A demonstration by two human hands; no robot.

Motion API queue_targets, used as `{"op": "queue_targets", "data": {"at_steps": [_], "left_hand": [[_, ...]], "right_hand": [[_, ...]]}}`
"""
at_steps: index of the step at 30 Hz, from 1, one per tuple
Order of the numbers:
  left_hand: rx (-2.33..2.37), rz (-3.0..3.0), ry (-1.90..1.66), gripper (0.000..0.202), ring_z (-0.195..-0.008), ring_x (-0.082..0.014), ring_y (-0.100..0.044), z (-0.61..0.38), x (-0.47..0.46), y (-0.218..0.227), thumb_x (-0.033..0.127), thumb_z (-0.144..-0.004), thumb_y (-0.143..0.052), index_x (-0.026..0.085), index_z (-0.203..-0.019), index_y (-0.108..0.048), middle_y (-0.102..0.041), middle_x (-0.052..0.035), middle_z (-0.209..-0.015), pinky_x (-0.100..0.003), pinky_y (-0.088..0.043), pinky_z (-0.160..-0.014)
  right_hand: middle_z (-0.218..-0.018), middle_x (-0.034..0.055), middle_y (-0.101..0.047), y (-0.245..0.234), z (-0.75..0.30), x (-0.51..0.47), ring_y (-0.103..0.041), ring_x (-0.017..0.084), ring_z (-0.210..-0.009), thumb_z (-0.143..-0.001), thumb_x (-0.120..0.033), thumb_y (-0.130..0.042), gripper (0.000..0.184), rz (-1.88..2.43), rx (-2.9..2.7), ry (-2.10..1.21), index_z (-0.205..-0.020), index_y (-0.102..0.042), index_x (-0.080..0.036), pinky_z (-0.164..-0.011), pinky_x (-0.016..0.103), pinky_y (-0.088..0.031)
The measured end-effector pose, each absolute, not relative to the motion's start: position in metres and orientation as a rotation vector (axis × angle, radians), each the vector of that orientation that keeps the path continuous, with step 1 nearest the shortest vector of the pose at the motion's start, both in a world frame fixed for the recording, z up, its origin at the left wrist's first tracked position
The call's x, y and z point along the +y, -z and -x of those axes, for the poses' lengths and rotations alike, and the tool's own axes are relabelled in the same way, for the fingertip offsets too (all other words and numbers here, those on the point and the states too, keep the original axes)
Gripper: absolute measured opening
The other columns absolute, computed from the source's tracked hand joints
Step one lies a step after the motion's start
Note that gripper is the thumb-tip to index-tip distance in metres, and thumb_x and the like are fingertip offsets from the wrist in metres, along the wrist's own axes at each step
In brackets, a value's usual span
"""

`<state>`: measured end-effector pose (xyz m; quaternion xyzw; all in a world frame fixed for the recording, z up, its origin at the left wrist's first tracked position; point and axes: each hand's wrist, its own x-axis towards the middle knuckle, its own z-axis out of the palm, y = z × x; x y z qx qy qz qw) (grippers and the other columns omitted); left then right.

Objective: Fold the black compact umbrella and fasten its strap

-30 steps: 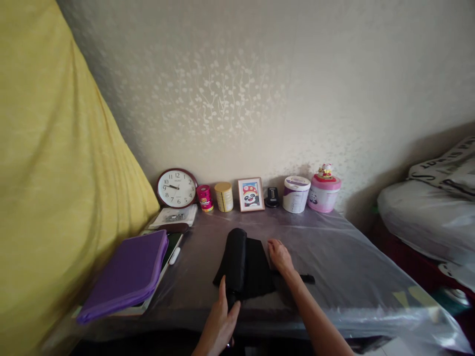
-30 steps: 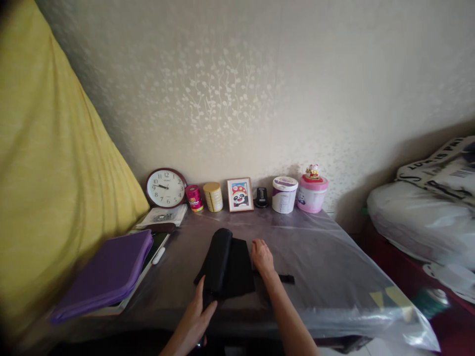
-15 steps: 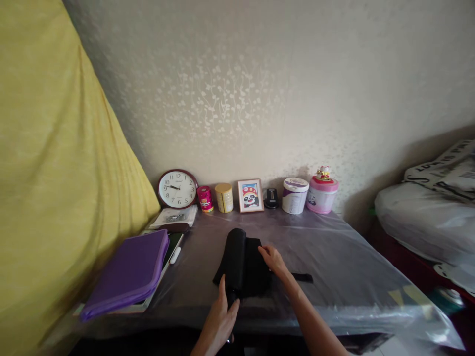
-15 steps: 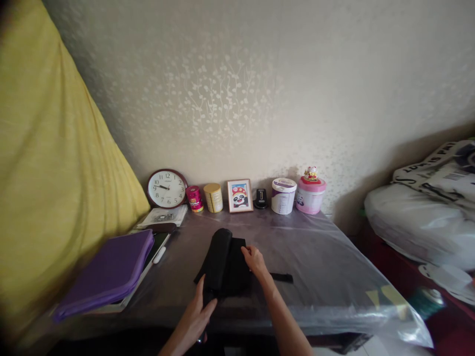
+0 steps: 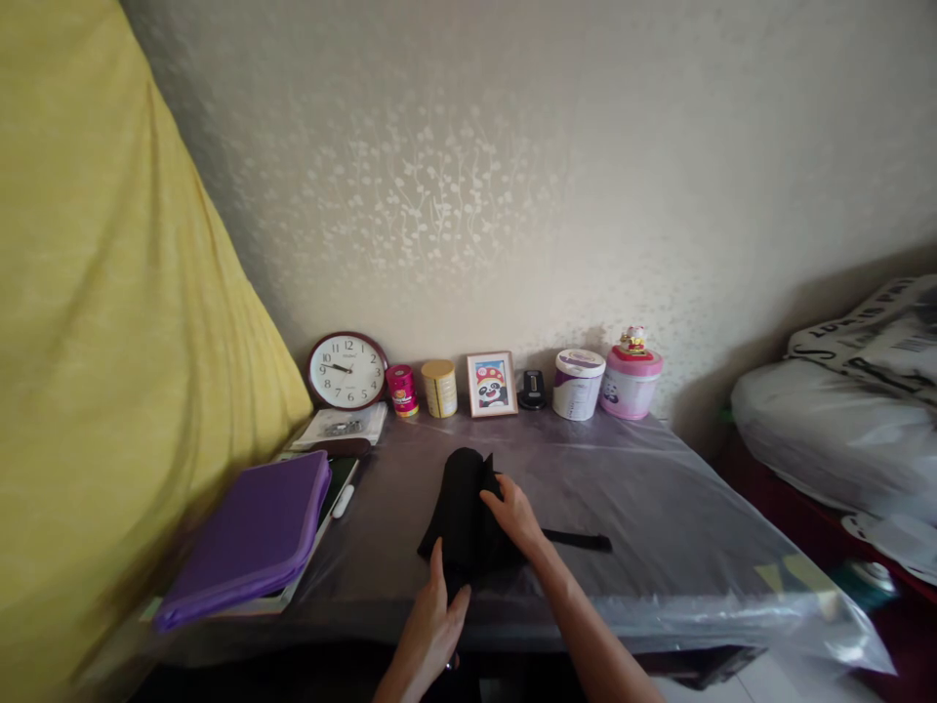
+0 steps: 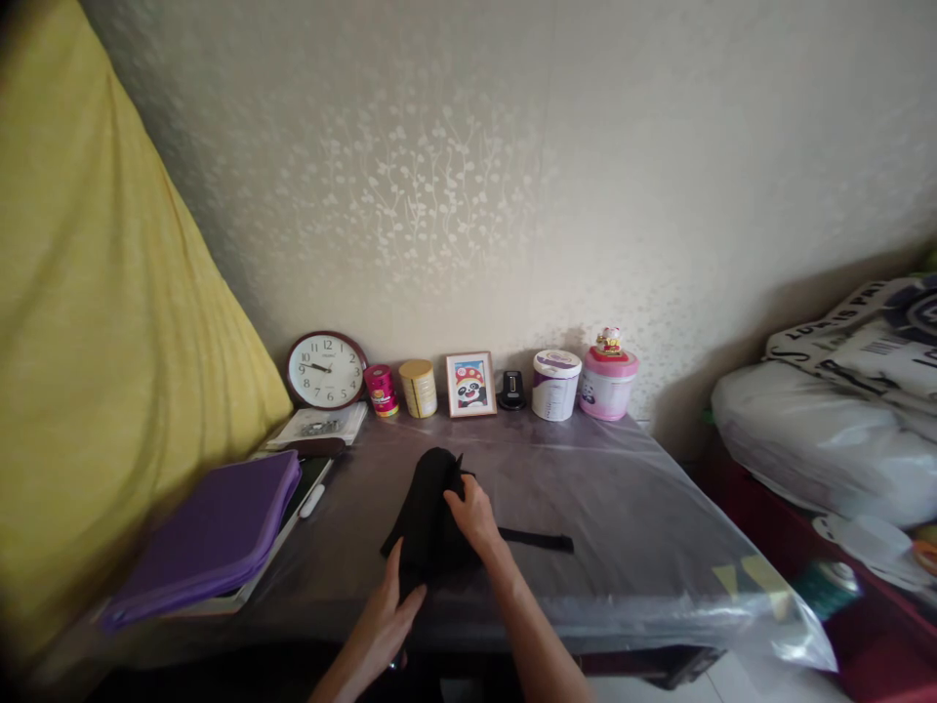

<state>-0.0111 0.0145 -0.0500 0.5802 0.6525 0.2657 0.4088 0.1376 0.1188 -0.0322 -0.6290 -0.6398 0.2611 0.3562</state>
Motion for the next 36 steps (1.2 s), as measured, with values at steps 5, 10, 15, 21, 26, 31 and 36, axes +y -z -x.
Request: {"op": "queue_targets", "data": {"at_steps": [5, 10, 15, 21, 26, 31, 36], "left_hand": [[1.599, -1.468, -0.613, 0.069, -0.069, -0.0144, -0.066, 0.013, 0.016, 0.056, 0.025, -0.087, -0.037, 0.016, -0.14, 0.006, -0.056, -0.014, -0.12, -0.024, -0.049, -0.064], [1.637, -1.495, -0.541, 0.067, -0.051, -0.0107, -0.062, 0.012, 0.014, 0.052, 0.028, -0.088, -0.034, 0.015, -0.139, 0.008, -0.06, -0.0158, -0.112, -0.019, -0.045, -0.051], [1.693, -1.534, -0.5, 0.068, -0.048, -0.0121, -0.061, 0.011, 0.013, 0.053, 0.03, -0.088, -0.034, 0.012, -0.14, 0.005, -0.064, -0.0161, -0.102, -0.021, -0.044, -0.051], [1.714, -1.562, -0.506, 0.067, -0.046, -0.0136, -0.061, 0.013, 0.016, 0.063, 0.033, -0.088, -0.034, 0.014, -0.14, 0.004, -0.065, -0.0155, -0.101, -0.025, -0.044, -0.051], [1.719, -1.53, -0.5, 0.067, -0.046, -0.0144, -0.061, 0.012, 0.015, 0.058, 0.034, -0.088, -0.034, 0.015, -0.14, 0.003, -0.063, -0.0167, -0.105, -0.027, -0.045, -0.051], [1.646, -1.476, -0.527, 0.066, -0.037, -0.0124, -0.056, 0.01, 0.012, 0.05, 0.035, -0.088, -0.03, 0.017, -0.139, 0.008, -0.063, -0.0171, -0.103, -0.025, -0.043, -0.042], [1.771, -1.548, -0.406, 0.067, -0.059, -0.019, -0.066, 0.01, 0.014, 0.052, 0.036, -0.088, -0.032, 0.01, -0.139, 0.003, -0.064, -0.0181, -0.101, -0.027, -0.047, -0.057]], "right_hand": [[-0.11, 0.0099, -0.062, 0.024, -0.105, 0.122, -0.057, 0.018, -0.103, -0.08, -0.026, -0.051, 0.04, 1.68, -1.727, -0.666, -0.118, -0.048, -0.013, -0.081, 0.023, -0.043], [-0.105, 0.0132, -0.064, 0.022, -0.086, 0.122, -0.058, 0.022, -0.1, -0.079, -0.023, -0.051, 0.04, 1.747, -1.806, -0.62, -0.116, -0.049, -0.01, -0.08, 0.028, -0.042], [-0.099, 0.0166, -0.065, 0.016, -0.079, 0.119, -0.06, 0.025, -0.096, -0.076, -0.02, -0.05, 0.039, 1.805, -1.897, -0.562, -0.113, -0.049, -0.008, -0.078, 0.031, -0.042], [-0.097, 0.0172, -0.065, 0.012, -0.075, 0.115, -0.061, 0.026, -0.094, -0.076, -0.019, -0.047, 0.036, 1.837, -1.943, -0.524, -0.111, -0.049, -0.009, -0.075, 0.031, -0.043], [-0.095, 0.014, -0.066, 0.011, -0.071, 0.114, -0.061, 0.024, -0.093, -0.075, -0.02, -0.048, 0.034, 1.823, -2.004, -0.52, -0.108, -0.049, -0.013, -0.073, 0.029, -0.043], [-0.093, 0.015, -0.066, 0.008, -0.067, 0.114, -0.062, 0.025, -0.09, -0.073, -0.02, -0.049, 0.032, 1.844, -2.038, -0.504, -0.105, -0.051, -0.012, -0.07, 0.03, -0.043], [-0.092, 0.0152, -0.067, 0.006, -0.063, 0.109, -0.062, 0.026, -0.09, -0.075, -0.023, -0.049, 0.03, 1.789, -2.105, -0.493, -0.101, -0.055, -0.012, -0.071, 0.031, -0.044]]}}
